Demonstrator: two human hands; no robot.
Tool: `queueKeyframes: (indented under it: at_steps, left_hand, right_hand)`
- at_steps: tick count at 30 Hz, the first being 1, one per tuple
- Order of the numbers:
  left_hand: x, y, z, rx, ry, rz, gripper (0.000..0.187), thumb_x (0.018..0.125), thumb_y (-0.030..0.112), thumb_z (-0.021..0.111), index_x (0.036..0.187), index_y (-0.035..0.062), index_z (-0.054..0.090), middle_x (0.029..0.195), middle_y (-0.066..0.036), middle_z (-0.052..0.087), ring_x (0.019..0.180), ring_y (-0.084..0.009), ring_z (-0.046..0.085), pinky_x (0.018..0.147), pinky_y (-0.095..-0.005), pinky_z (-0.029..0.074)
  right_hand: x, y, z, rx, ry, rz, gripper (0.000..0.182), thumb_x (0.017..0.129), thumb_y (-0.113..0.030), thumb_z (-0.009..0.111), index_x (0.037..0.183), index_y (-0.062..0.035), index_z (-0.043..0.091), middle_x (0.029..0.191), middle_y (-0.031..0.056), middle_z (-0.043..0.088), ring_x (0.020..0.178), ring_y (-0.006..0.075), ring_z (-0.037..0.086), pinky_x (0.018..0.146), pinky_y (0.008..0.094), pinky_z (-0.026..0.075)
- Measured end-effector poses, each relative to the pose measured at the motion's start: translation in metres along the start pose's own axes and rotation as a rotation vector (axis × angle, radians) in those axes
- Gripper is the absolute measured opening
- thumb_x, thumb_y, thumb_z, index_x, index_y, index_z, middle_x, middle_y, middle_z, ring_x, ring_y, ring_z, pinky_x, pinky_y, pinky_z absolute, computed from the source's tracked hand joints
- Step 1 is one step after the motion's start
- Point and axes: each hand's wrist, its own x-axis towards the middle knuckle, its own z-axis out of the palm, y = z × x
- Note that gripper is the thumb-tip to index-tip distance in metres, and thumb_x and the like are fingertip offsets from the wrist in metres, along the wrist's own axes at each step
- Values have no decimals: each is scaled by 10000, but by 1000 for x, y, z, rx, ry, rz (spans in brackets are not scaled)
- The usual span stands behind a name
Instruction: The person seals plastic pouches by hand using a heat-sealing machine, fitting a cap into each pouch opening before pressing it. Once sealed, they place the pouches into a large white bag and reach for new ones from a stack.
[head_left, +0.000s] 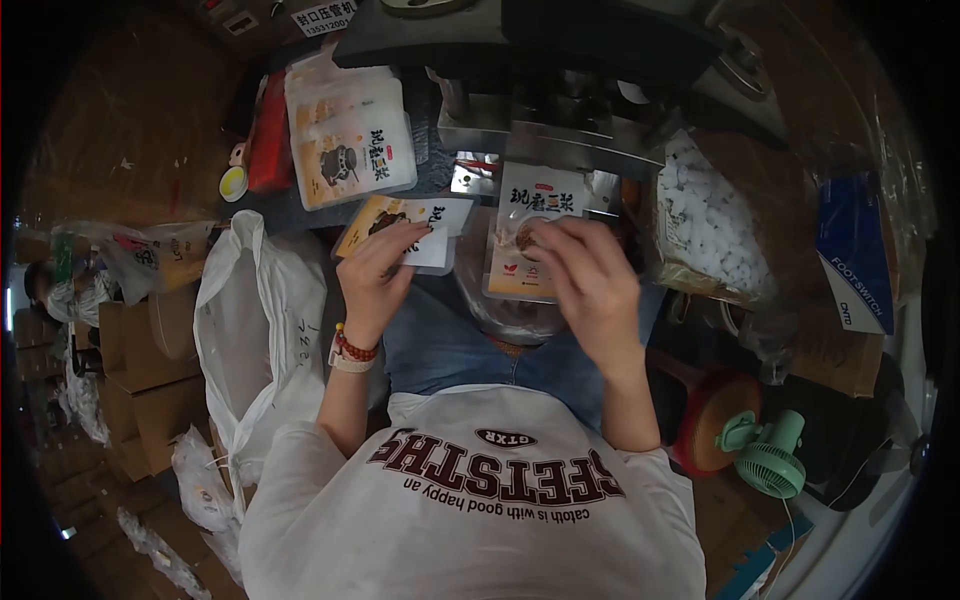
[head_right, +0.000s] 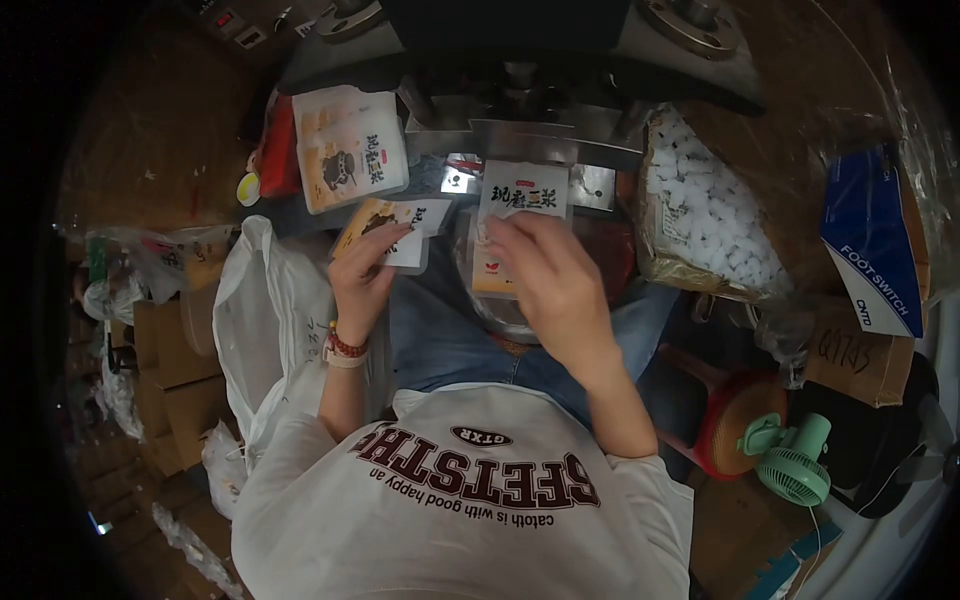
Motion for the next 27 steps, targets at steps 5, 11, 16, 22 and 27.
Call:
queueKeyframes:
  at_steps: [5,11,16,22,27]
  left_hand:
    - [9,45,-10,14,-108,210,401,619,-58,593,989,65,687,1008,-67,690,952,-257,660,780,-321,542]
    - [3,52,27,-579,-418,-195,124,800,62,677,912,9,686,759,-93,680,610,-116,642,567,-223,498]
    - [26,48,76,-994,-385,-797,288,901,218,642,853,-65,675,772,-65,685,646,-76,626,565,-220,495]
    - [58,26,99,-1323,-352,-909,299,894,185,641,1026,-82,625,950,-116,680,798,-140,665,671,-253,536]
    - [60,19,92,-1179,-436,-854,428,863,284,683,1116,-51,601,1051,-145,655,911,-165,638,753,-278,514]
  right_hand:
    - [-1,-8,0,27,-262,-183,301,720,16,710,1016,7,654,939,130,617,776,282,599,690,348,501]
    - [-4,6,-14,98,-94,-36,450,712,-54,748,1138,-17,608,1014,112,620,806,238,581,694,308,486]
    - [-6,24,-62,-182,193,359,311,796,-82,713,1086,-16,623,1008,85,648,768,154,561,723,268,441]
    - [-21,105,-68,-823,28,349,254,816,-56,627,1070,-40,627,986,128,629,826,309,603,741,387,481]
    - [-19,105,-63,-594,-44,570,293,810,-35,599,1103,-17,599,988,183,614,918,385,579,812,445,466]
